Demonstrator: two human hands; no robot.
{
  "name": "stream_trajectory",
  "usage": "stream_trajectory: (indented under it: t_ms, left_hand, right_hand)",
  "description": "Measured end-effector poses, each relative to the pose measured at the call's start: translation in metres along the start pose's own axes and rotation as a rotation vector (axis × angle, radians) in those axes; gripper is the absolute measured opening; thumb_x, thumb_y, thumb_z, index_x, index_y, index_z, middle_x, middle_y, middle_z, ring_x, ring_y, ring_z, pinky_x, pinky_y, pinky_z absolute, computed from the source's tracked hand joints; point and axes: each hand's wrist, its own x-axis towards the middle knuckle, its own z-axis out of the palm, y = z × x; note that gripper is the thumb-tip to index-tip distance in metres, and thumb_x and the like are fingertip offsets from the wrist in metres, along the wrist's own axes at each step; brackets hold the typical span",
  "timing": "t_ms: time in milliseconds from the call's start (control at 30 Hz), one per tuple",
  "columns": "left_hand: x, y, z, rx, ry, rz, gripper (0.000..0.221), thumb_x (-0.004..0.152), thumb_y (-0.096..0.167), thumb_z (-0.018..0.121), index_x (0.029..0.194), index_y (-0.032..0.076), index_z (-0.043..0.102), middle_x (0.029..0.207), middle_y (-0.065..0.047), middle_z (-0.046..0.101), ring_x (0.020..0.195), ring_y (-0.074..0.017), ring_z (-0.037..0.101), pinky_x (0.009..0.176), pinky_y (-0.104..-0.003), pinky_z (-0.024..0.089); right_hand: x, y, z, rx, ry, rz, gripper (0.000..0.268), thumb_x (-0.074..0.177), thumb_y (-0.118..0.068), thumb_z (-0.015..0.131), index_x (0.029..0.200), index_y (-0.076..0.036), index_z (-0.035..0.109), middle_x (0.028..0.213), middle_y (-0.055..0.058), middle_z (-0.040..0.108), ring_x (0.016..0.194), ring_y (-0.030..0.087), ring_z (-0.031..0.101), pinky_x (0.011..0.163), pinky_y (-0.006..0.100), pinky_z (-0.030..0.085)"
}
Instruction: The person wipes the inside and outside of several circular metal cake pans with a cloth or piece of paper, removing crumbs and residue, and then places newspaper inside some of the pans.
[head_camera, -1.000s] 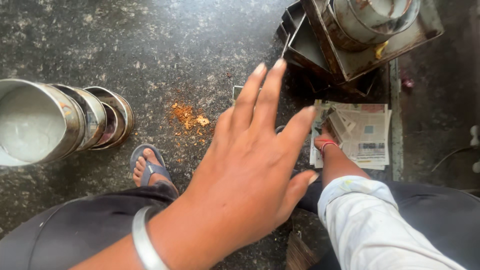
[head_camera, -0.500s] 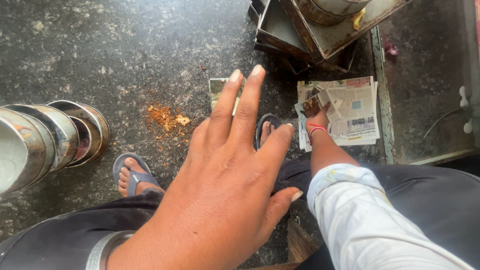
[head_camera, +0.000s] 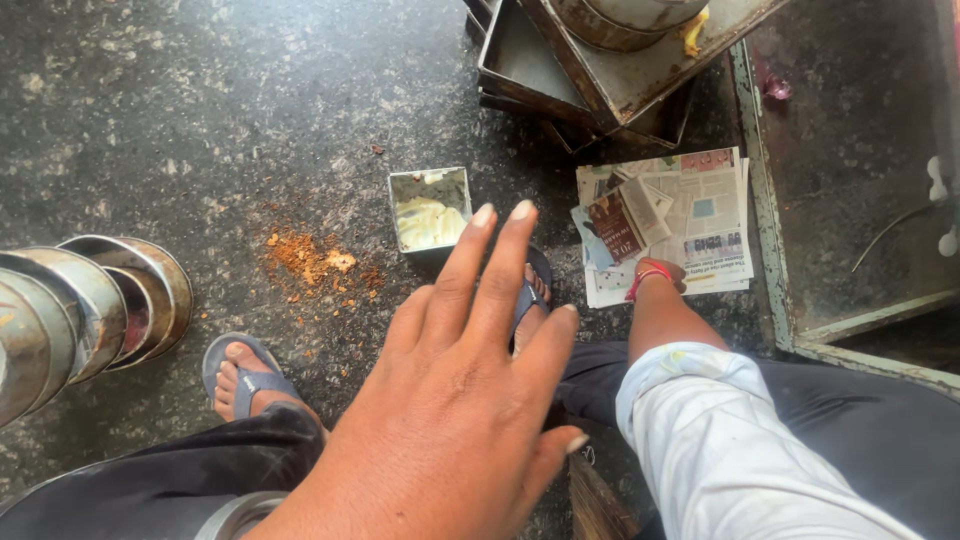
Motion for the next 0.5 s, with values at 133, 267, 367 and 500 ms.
stream_trajectory:
  t_ms: [133, 267, 367, 500]
  left_hand:
    - [0.003, -0.002, 0.012, 0.001, -0.057, -0.022, 0.073, 0.072, 0.042, 0.079, 0.125, -0.002, 0.055, 0.157, -0.042, 0.022, 0.149, -0.0580, 0.020, 0.104, -0.063, 0.033]
    - [0.002, -0.003, 0.019, 0.002, -0.052, -0.011, 0.072, 0.072, 0.043, 0.078, 0.125, -0.001, 0.056, 0.158, -0.042, 0.021, 0.150, -0.0577, 0.019, 0.104, -0.063, 0.033]
    - [0.003, -0.004, 0.018, -0.001, -0.053, -0.010, 0.072, 0.073, 0.043, 0.078, 0.124, -0.002, 0.056, 0.157, -0.044, 0.020, 0.149, -0.0591, 0.017, 0.103, -0.064, 0.032]
    - [-0.001, -0.001, 0.011, 0.013, -0.023, 0.009, 0.071, 0.074, 0.043, 0.077, 0.126, -0.002, 0.057, 0.157, -0.043, 0.020, 0.149, -0.0584, 0.018, 0.103, -0.063, 0.031]
  right_hand:
    - [0.019, 0.006, 0.013, 0.069, -0.010, 0.052, 0.031, 0.090, -0.012, 0.064, 0.109, 0.013, 0.063, 0.096, 0.030, 0.070, 0.069, 0.038, 0.075, 0.057, 0.045, 0.062]
    - [0.023, 0.012, 0.012, 0.134, 0.008, 0.084, 0.030, 0.089, -0.011, 0.065, 0.106, 0.013, 0.061, 0.089, 0.029, 0.070, 0.066, 0.038, 0.075, 0.054, 0.044, 0.062]
    - [0.013, -0.001, 0.010, 0.176, 0.018, 0.092, 0.029, 0.088, -0.011, 0.066, 0.103, 0.013, 0.060, 0.085, 0.028, 0.070, 0.064, 0.037, 0.075, 0.052, 0.044, 0.061]
    - [-0.017, -0.011, 0.001, 0.240, 0.065, 0.103, 0.029, 0.087, -0.010, 0.068, 0.100, 0.014, 0.058, 0.078, 0.027, 0.069, 0.061, 0.037, 0.074, 0.050, 0.043, 0.061]
